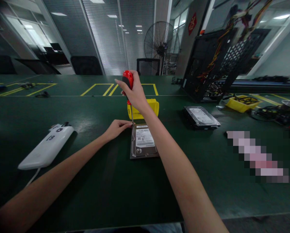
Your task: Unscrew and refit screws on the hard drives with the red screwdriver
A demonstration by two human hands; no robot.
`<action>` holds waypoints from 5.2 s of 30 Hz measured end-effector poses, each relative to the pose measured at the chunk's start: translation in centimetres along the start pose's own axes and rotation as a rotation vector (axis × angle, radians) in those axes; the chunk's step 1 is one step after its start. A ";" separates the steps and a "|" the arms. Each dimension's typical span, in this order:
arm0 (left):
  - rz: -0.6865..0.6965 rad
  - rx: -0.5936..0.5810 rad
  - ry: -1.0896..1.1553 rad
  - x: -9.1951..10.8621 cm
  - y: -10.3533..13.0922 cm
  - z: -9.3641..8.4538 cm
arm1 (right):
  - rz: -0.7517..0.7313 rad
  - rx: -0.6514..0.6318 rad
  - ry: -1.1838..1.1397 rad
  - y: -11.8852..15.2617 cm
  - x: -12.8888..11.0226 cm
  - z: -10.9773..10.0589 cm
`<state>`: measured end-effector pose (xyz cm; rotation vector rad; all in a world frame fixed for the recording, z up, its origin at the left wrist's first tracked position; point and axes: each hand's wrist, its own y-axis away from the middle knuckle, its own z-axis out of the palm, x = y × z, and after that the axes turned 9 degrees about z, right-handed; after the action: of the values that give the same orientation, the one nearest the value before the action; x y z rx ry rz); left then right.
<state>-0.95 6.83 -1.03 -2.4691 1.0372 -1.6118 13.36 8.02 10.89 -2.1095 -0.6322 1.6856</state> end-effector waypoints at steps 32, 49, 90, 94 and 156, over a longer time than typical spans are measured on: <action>-0.010 0.100 -0.204 0.5 -0.3 0.7 | 0.023 0.043 -0.011 -0.1 0.2 0.4; -0.008 0.114 -0.277 0.6 -0.2 1.0 | 0.037 0.005 -0.050 -0.2 0.3 0.5; -0.028 0.118 0.081 0.1 -0.1 0.6 | -0.005 -0.043 -0.004 -0.4 0.7 0.6; -0.016 0.132 0.074 0.2 -0.1 0.6 | -0.026 -0.064 -0.040 -0.7 1.4 0.5; -0.066 0.083 0.196 0.1 -0.2 0.8 | 0.025 -0.058 -0.035 -0.1 0.8 0.9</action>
<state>-0.11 6.67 -1.21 -2.3542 0.8939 -1.9078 12.61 8.58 10.13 -2.1403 -0.6763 1.7410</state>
